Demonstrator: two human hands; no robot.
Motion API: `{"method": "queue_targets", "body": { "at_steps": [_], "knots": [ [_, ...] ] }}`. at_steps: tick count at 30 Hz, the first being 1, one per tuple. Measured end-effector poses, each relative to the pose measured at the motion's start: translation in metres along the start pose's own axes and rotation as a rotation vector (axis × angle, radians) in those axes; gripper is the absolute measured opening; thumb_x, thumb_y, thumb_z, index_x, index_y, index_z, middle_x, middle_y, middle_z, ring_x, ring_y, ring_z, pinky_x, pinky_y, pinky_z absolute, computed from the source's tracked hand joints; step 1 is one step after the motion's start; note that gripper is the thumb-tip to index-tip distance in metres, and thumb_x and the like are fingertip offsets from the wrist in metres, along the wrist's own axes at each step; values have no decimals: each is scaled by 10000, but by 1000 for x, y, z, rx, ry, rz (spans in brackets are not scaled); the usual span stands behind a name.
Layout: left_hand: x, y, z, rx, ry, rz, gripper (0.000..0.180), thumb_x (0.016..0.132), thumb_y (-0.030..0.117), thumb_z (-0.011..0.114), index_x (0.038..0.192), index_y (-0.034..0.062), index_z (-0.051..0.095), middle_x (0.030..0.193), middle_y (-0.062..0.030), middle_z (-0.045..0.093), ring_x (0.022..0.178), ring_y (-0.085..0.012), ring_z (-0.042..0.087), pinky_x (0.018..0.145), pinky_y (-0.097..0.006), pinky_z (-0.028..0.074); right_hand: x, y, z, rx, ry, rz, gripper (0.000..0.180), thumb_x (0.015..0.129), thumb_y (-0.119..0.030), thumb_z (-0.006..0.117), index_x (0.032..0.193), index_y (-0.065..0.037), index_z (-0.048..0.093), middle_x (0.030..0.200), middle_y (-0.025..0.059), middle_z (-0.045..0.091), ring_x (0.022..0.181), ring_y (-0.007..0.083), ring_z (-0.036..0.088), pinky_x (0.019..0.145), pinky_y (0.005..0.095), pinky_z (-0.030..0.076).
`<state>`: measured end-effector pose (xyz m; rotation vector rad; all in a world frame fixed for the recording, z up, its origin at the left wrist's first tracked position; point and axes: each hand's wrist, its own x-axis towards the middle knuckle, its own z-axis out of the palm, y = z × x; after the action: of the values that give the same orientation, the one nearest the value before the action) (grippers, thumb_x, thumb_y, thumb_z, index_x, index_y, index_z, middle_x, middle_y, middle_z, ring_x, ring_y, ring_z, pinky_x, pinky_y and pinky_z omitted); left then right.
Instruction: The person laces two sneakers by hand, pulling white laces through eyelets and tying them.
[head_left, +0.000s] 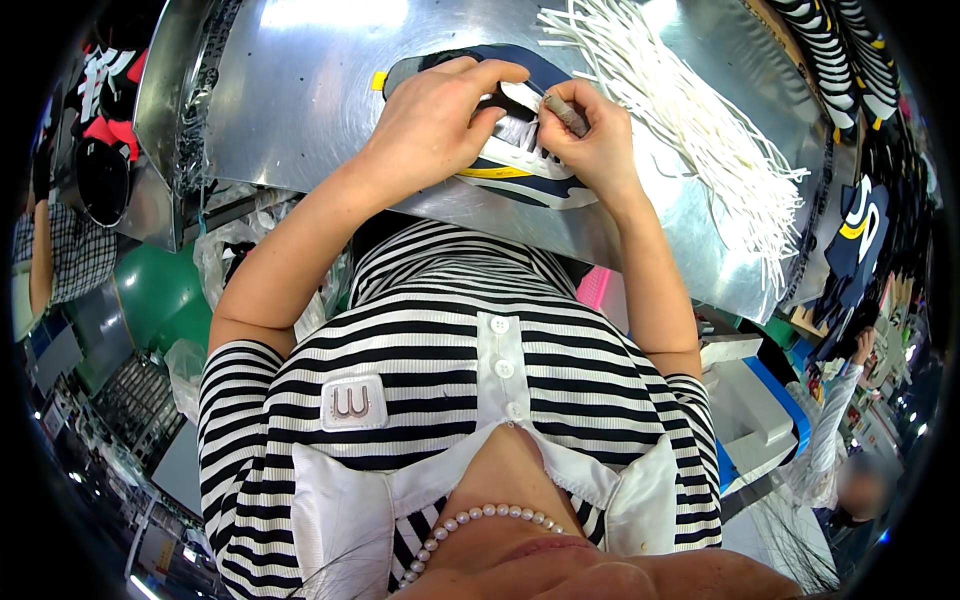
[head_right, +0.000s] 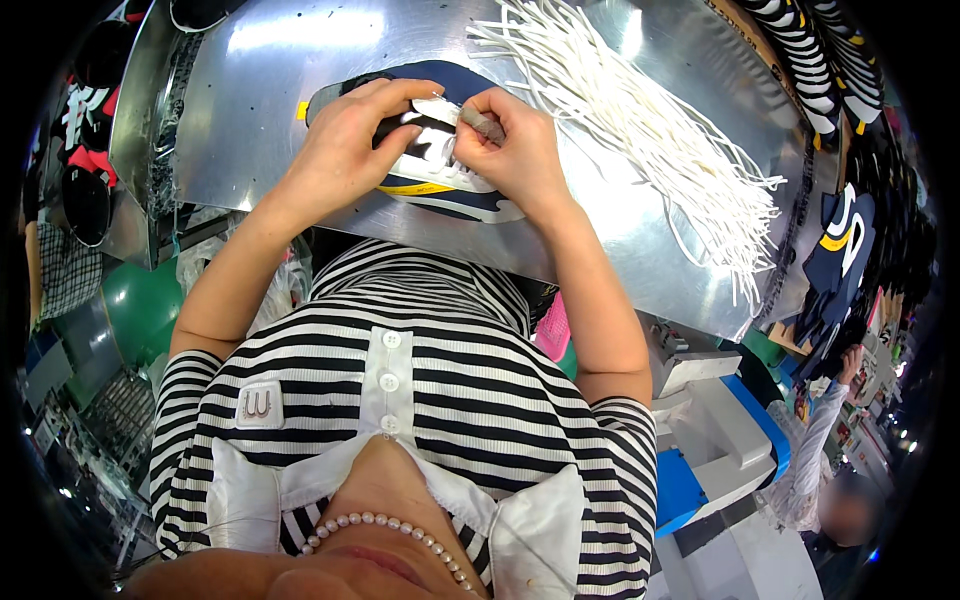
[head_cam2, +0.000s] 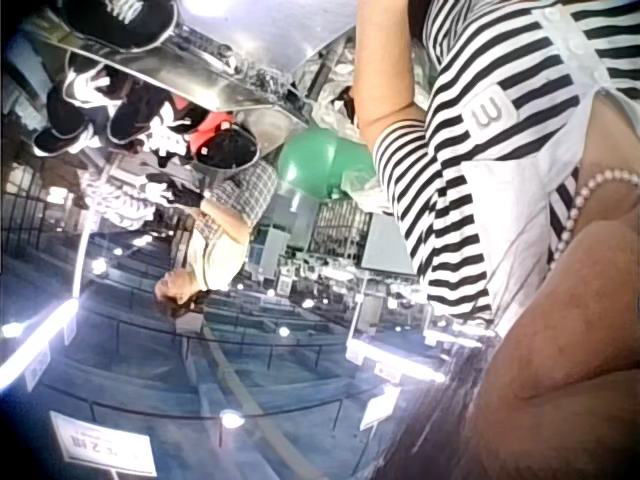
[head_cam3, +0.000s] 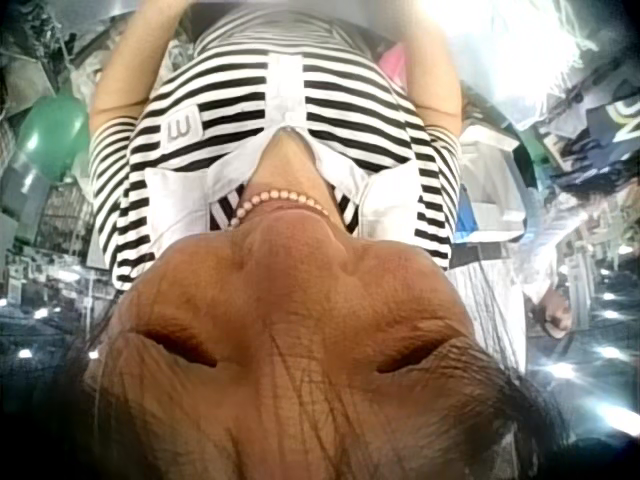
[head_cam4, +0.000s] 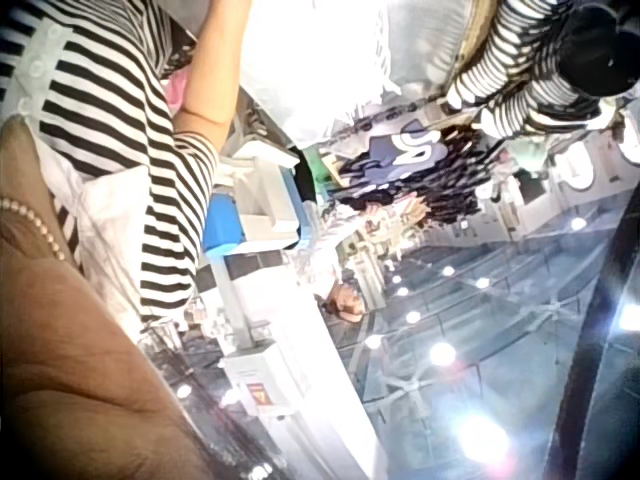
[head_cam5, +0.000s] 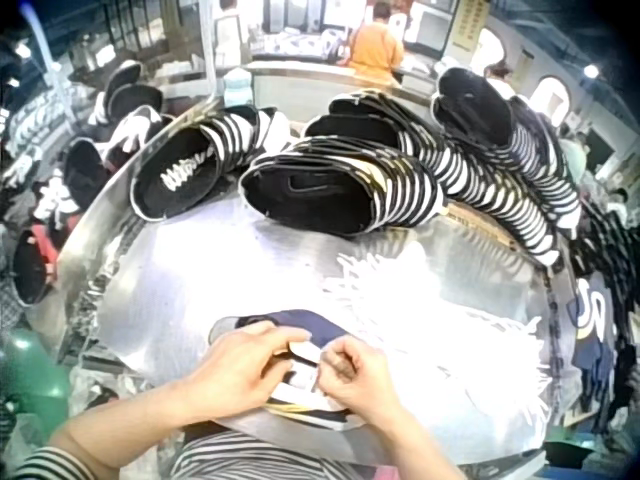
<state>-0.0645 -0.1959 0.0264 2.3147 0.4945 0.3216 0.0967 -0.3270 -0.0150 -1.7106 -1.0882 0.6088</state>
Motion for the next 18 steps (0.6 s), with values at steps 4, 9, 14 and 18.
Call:
{"method": "queue_targets", "body": {
  "at_steps": [4,9,14,18],
  "knots": [
    [1,1,-1,-11,35,88,360,865,14,658,1222,44,620,1009,-148,654,884,-295,664,788,-363,536,-4,2,-3,113,21,78,110,832,-67,706,919,-14,665,762,28,667,656,83,596,615,235,491],
    [-52,1,-8,114,382,261,306,869,-43,637,1173,-5,630,1216,-163,645,1148,-318,587,994,-378,448,-6,2,-9,537,135,185,153,954,-134,661,1024,-8,610,808,-10,618,661,49,528,585,199,427],
    [-117,8,27,-1223,463,-617,457,987,99,587,1404,2,428,1395,-139,501,1242,-234,517,1067,-361,421,4,-7,2,570,45,230,159,971,-164,638,1017,-23,583,731,-20,563,615,33,475,548,195,381],
    [-89,-24,22,-1793,200,-596,453,994,198,592,1376,-15,472,1371,-150,541,1290,-266,506,1099,-423,421,23,-16,7,412,-41,199,123,979,-163,626,1004,-51,583,744,-22,565,555,19,426,501,172,315]
  ]
}}
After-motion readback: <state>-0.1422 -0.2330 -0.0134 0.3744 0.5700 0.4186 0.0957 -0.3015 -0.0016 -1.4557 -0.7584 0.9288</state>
